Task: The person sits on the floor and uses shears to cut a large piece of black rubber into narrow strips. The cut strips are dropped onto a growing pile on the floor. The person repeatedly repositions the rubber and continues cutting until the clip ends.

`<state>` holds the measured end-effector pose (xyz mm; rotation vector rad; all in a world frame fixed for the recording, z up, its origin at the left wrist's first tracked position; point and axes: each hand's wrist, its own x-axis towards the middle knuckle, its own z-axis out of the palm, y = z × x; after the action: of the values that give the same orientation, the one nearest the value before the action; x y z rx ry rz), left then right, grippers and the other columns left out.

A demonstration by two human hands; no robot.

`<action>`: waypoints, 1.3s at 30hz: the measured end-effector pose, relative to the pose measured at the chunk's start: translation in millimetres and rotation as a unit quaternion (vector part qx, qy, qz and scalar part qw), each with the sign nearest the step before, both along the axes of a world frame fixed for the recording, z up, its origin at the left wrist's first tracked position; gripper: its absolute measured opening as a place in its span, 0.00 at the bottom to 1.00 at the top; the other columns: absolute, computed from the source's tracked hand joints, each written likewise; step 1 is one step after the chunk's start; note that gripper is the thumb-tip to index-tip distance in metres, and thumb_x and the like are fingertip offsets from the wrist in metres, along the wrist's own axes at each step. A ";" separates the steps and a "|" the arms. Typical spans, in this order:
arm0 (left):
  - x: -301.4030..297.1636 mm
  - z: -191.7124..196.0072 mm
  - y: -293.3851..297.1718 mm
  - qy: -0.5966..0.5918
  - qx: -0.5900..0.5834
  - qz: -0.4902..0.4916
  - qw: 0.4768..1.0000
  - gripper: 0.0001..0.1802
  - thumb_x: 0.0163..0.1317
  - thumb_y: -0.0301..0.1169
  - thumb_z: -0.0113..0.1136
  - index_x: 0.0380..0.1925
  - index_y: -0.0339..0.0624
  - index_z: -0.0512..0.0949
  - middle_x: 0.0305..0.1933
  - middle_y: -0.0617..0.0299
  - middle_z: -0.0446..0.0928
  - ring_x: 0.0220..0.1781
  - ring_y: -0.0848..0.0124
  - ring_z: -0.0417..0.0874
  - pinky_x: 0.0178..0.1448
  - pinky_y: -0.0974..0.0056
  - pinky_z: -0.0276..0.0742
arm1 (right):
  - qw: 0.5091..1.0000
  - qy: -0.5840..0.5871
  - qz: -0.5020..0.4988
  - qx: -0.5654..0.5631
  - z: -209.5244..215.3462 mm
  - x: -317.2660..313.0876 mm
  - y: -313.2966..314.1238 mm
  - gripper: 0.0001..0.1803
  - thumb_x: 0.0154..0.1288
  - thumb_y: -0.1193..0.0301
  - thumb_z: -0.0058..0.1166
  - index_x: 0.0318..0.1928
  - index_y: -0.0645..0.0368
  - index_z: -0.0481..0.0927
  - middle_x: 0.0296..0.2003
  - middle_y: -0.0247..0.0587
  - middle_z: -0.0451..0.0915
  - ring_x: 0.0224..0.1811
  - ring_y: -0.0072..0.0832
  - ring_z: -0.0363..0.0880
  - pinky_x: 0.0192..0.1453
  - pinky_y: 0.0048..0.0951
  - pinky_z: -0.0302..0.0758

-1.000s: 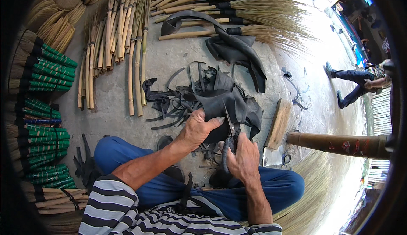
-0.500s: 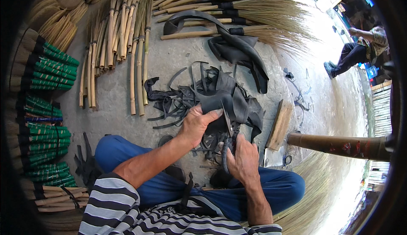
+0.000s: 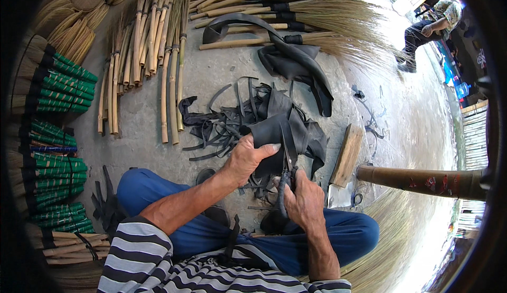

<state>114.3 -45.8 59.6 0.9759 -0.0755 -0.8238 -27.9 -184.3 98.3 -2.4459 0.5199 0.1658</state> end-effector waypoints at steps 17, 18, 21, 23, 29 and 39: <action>-2.0 -6.2 2.8 -0.024 0.066 0.006 0.997 0.13 0.62 0.29 0.68 0.44 0.35 0.87 0.39 0.61 0.88 0.36 0.72 0.89 0.41 0.65 0.85 | 0.993 -0.067 0.026 -0.092 -12.1 0.5 2.3 0.24 0.63 0.54 0.67 0.39 0.62 0.73 0.32 0.52 0.78 0.39 0.52 0.78 0.44 0.52 0.64; -0.8 -4.8 4.3 -0.038 0.130 0.008 0.991 0.14 0.61 0.30 0.69 0.43 0.33 0.86 0.39 0.60 0.88 0.36 0.72 0.89 0.40 0.65 0.85 | 0.994 -0.059 0.024 -0.084 -11.2 1.1 2.3 0.24 0.63 0.53 0.67 0.39 0.62 0.73 0.32 0.53 0.78 0.39 0.53 0.79 0.44 0.52 0.64; 0.6 -2.8 4.4 -0.031 0.138 0.011 0.990 0.13 0.60 0.30 0.70 0.42 0.33 0.86 0.38 0.61 0.88 0.34 0.72 0.88 0.40 0.66 0.85 | 0.995 -0.046 0.034 -0.080 -6.3 0.6 2.1 0.25 0.65 0.53 0.66 0.39 0.63 0.73 0.31 0.55 0.79 0.37 0.56 0.80 0.43 0.53 0.66; 1.7 -4.0 4.2 0.003 0.061 -0.003 0.998 0.10 0.61 0.29 0.69 0.41 0.35 0.87 0.38 0.62 0.88 0.34 0.73 0.88 0.40 0.67 0.85 | 0.996 -0.011 0.038 -0.074 -2.4 -1.5 1.7 0.25 0.66 0.53 0.66 0.39 0.63 0.72 0.29 0.57 0.80 0.35 0.58 0.82 0.42 0.55 0.70; 2.2 -16.1 7.8 0.050 0.053 -0.020 0.997 0.09 0.63 0.26 0.68 0.43 0.37 0.86 0.40 0.61 0.88 0.36 0.73 0.90 0.43 0.67 0.87 | 0.999 -0.017 0.033 -0.036 1.1 -8.2 3.7 0.24 0.69 0.55 0.64 0.37 0.62 0.70 0.23 0.61 0.81 0.29 0.61 0.84 0.35 0.57 0.78; 4.0 -1.3 7.8 0.129 -0.036 -0.023 0.991 0.12 0.65 0.26 0.68 0.48 0.36 0.85 0.43 0.60 0.89 0.41 0.69 0.91 0.48 0.62 0.91 | 0.999 -0.008 0.037 -0.038 0.5 -8.6 4.2 0.22 0.69 0.56 0.65 0.39 0.62 0.70 0.23 0.63 0.81 0.29 0.62 0.84 0.36 0.58 0.78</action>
<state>118.3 -37.9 58.3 0.7956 0.0947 -0.9771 -36.6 -180.1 98.8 -2.5394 0.4359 0.1592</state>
